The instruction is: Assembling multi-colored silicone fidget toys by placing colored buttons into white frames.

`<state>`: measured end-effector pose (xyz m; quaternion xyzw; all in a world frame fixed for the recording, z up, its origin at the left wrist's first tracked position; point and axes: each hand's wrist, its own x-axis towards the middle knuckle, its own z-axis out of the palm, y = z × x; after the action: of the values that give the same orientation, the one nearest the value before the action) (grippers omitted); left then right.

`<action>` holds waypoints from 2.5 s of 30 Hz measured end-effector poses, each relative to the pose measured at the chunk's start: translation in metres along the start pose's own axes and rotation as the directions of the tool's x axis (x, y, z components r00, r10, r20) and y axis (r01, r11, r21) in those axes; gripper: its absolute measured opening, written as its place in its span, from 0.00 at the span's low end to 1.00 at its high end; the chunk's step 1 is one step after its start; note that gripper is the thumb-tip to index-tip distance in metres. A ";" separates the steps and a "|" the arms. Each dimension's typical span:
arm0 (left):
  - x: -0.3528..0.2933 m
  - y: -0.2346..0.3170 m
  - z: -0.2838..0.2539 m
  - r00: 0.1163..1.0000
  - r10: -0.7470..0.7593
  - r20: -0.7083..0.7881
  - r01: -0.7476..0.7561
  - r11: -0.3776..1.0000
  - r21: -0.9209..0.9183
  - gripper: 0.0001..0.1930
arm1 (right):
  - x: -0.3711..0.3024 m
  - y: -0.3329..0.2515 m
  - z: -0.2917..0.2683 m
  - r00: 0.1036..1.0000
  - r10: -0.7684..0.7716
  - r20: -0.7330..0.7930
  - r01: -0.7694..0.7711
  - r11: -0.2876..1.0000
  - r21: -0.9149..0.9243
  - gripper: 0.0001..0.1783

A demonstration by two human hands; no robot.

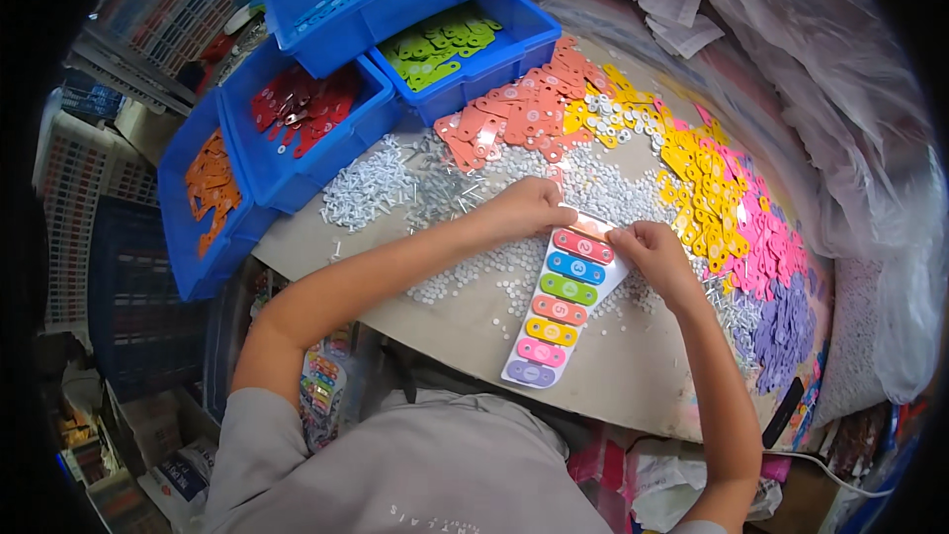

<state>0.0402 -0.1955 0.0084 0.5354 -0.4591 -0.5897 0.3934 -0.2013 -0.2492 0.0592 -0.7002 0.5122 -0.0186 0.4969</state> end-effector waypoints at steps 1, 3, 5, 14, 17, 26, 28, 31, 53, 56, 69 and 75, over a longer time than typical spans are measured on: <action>-0.004 0.005 -0.001 1.000 0.029 -0.009 -0.028 0.991 0.133 0.14 | -0.005 0.001 0.005 0.991 -0.071 -0.116 0.074 0.997 0.015 0.17; -0.015 0.002 -0.012 0.999 0.034 -0.017 -0.031 0.989 0.148 0.13 | -0.017 -0.001 0.015 0.963 -0.156 -0.218 0.164 0.986 0.020 0.15; -0.041 0.025 -0.023 0.955 0.233 -0.181 -0.163 0.927 0.338 0.11 | -0.049 0.000 0.017 0.813 -0.189 -0.551 0.166 0.982 -0.091 0.10; -0.109 0.013 -0.133 0.736 0.593 -0.327 0.011 0.472 0.882 0.05 | -0.158 0.170 -0.028 0.360 -0.326 -0.874 -0.312 0.841 -0.442 0.10; -0.109 0.003 -0.135 0.755 0.576 -0.313 0.007 0.470 0.883 0.04 | -0.160 0.191 -0.021 0.461 -0.250 -0.852 -0.311 0.853 -0.419 0.12; -0.111 -0.003 -0.139 0.628 0.681 -0.377 -0.057 0.523 0.850 0.03 | -0.152 0.199 -0.019 0.401 -0.238 -0.885 -0.341 0.858 -0.385 0.12; -0.114 -0.002 -0.139 0.597 0.688 -0.413 -0.051 0.547 0.836 0.04 | -0.149 0.190 -0.019 0.289 -0.332 -0.898 -0.458 0.776 -0.434 0.12; -0.122 0.005 -0.128 0.594 0.637 -0.492 -0.043 0.636 0.771 0.05 | -0.156 0.218 -0.027 0.209 -0.345 -0.915 -0.531 0.746 -0.402 0.12; -0.093 0.029 -0.011 1.000 -0.022 -0.001 0.022 0.972 -0.233 0.09 | -0.156 0.166 -0.007 0.011 0.013 -1.000 -0.103 0.995 0.011 0.12; -0.080 0.027 -0.006 0.999 -0.023 0.036 0.033 0.958 -0.284 0.10 | -0.126 0.112 0.019 0.154 0.016 -0.988 0.242 0.969 0.054 0.06; -0.049 0.016 0.006 0.998 -0.035 0.050 0.046 0.969 -0.244 0.10 | -0.053 -0.005 0.068 0.582 -0.440 -0.683 0.450 0.875 -0.180 0.05; -0.048 0.015 0.006 0.997 -0.056 0.046 0.066 0.970 -0.234 0.10 | -0.039 -0.007 0.067 0.542 -0.525 -0.656 0.416 0.846 -0.334 0.08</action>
<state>0.0394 -0.1526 0.0357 0.4874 -0.3768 -0.6620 0.4268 -0.1791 -0.1753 0.0486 -0.7775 0.4582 -0.3919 0.1788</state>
